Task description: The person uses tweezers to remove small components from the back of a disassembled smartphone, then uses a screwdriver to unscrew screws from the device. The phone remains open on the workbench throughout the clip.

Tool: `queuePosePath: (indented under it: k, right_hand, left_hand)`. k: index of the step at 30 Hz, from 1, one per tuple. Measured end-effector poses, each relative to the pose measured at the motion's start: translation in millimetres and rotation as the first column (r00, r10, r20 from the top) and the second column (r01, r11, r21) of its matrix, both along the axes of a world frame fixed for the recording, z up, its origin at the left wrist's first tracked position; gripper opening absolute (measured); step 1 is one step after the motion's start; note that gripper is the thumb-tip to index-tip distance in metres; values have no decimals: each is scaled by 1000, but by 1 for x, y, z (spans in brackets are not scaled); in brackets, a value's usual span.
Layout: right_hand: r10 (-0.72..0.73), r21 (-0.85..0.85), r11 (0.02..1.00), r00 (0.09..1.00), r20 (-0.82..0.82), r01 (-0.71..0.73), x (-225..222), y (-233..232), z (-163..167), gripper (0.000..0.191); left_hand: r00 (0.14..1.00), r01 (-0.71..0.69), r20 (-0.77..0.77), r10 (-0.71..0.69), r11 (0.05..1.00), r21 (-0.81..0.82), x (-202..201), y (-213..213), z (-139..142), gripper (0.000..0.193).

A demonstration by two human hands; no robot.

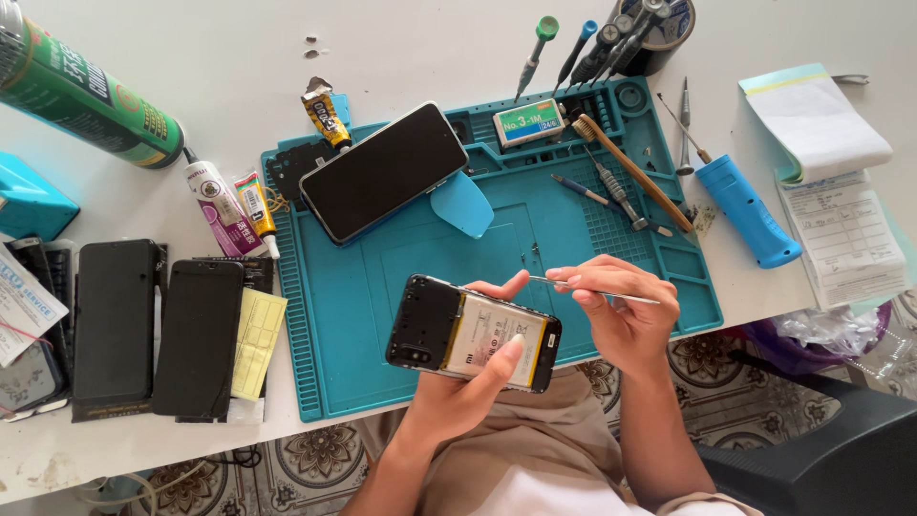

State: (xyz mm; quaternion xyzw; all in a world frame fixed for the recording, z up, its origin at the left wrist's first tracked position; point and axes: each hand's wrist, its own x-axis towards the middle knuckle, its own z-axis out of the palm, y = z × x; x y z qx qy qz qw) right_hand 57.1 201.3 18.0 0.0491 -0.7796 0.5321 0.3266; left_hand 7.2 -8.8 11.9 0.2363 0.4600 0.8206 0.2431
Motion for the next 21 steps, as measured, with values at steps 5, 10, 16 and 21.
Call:
queuePosePath:
  k: [5, 10, 16, 21]
  right_hand:
    - [-9, -72, 997, 1000, 11, 10, 2, 0, -3, 11]
    - [-11, -166, 986, 999, -37, 5, 4, 3, -8, 13]
    - [-3, -462, 885, 992, -129, -58, 1, -8, -13, 20]
    - [96, -463, 875, 989, -116, -140, -2, -17, -14, 20]
  left_hand:
    - [1000, -1, 9, 1, 999, -35, 1, 2, 0, 43]
    - [971, -210, 110, 210, 978, -17, -5, 2, -2, 40]
    - [921, -304, 261, 290, 952, 15, -7, 4, -1, 43]
    - [926, -273, 256, 278, 961, -54, -6, 2, 0, 47]
